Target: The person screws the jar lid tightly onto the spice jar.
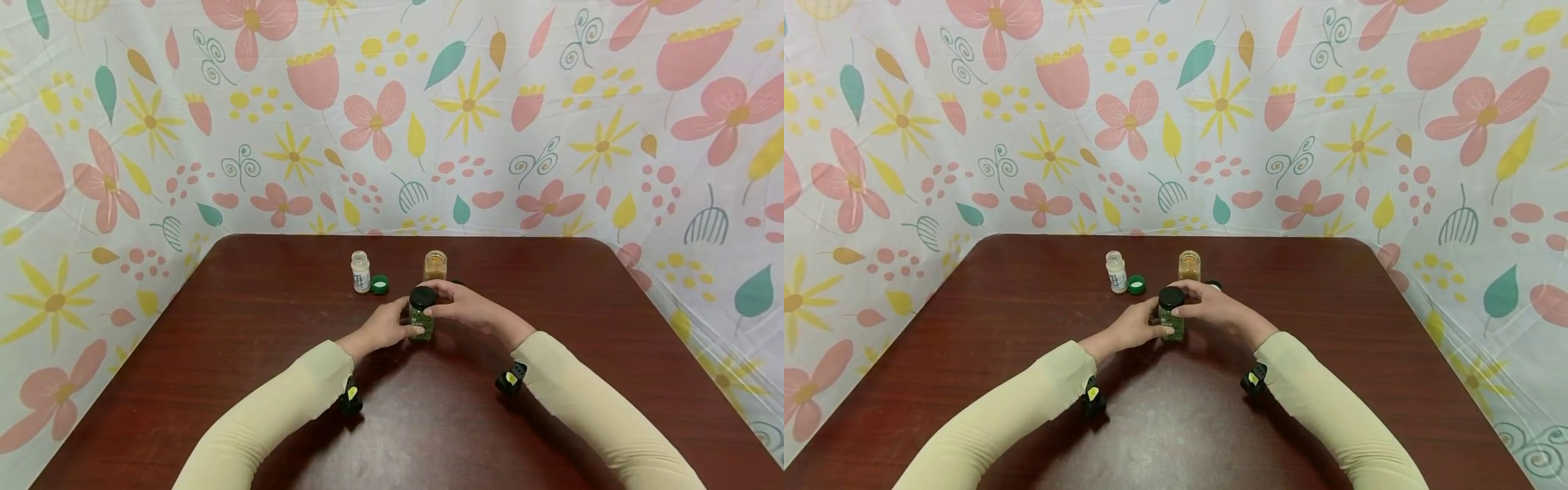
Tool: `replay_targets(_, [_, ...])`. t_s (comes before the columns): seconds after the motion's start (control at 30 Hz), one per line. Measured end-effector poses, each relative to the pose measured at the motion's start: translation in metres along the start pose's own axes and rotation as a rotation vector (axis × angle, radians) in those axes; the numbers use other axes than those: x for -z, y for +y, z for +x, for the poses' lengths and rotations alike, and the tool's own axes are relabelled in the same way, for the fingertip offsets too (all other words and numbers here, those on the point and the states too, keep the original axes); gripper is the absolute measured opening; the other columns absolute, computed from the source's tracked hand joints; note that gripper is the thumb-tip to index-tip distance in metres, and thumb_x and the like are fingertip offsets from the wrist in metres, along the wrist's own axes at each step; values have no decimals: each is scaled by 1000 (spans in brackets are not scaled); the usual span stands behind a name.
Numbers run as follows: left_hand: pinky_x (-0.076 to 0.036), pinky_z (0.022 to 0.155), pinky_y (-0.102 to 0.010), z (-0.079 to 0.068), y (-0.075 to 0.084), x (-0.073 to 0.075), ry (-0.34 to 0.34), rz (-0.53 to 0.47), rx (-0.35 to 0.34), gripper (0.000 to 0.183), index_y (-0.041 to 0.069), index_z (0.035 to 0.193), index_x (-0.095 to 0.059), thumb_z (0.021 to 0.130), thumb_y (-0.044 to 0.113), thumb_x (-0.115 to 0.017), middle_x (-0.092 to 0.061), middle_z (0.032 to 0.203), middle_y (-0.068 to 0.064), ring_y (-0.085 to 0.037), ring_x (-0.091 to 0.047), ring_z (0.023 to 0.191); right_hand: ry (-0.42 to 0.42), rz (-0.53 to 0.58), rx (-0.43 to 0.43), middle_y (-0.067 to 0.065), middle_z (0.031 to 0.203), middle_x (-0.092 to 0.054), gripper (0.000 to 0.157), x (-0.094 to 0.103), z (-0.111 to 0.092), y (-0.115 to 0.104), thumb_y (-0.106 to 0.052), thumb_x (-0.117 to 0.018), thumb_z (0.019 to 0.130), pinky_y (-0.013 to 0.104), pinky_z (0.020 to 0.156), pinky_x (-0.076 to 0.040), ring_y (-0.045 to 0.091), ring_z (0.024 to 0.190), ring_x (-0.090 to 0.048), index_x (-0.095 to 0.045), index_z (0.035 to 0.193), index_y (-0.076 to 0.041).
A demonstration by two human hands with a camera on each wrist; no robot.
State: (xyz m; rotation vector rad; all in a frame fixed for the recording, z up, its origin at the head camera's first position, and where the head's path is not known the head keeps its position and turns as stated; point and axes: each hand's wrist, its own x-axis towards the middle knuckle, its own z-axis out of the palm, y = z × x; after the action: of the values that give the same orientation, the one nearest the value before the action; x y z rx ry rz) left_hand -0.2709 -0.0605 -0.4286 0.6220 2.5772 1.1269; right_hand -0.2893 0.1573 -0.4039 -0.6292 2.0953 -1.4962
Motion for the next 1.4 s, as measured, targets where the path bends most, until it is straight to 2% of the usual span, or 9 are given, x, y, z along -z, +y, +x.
replay_targets(0.33, [-49,111,-51,-1,1,0,3,-13,6,63,-2,150,-44,98,22,-71,-60,145,-20,-35,-60,134,39,-53,18,26,147,-53,55,-5,0,0,-14,-64,102,38,102,-53,27,127,-56,-39,149,1])
replay_targets(0.6, [-49,111,-51,0,0,2,-1,-12,-10,63,-1,151,-44,98,21,-71,-60,145,-20,-34,-60,133,72,-78,13,26,144,-56,53,-7,1,-1,-16,-64,102,34,98,-52,26,123,-58,-41,146,1])
replay_targets(0.87, [-49,111,-51,0,0,1,-4,-9,4,63,0,152,-43,99,22,-70,-60,145,-19,-34,-60,133,102,-100,26,26,141,-58,53,-9,3,5,-19,-66,101,31,95,-51,25,123,-59,-41,143,2])
replay_targets(1.13, [-50,109,-52,-1,0,1,0,7,-8,64,-2,152,-43,99,22,-71,-60,145,-20,-35,-61,131,115,-98,-3,27,146,-55,58,-11,3,5,-22,-68,101,44,104,-50,39,134,-54,-39,144,3])
replay_targets(1.27, [-50,110,-52,-1,-1,1,-3,1,-4,64,-1,152,-43,99,23,-70,-59,146,-21,-35,-60,133,70,-86,-19,29,152,-48,69,-8,2,4,-23,-69,100,51,110,-48,44,141,-48,-32,152,3])
replay_targets(1.4, [-49,111,-52,0,-1,0,-4,7,-1,63,-1,151,-44,99,23,-71,-59,146,-20,-35,-60,133,8,-86,-23,27,161,-37,78,-2,1,0,-25,-68,100,58,114,-43,48,149,-37,-24,160,-4])
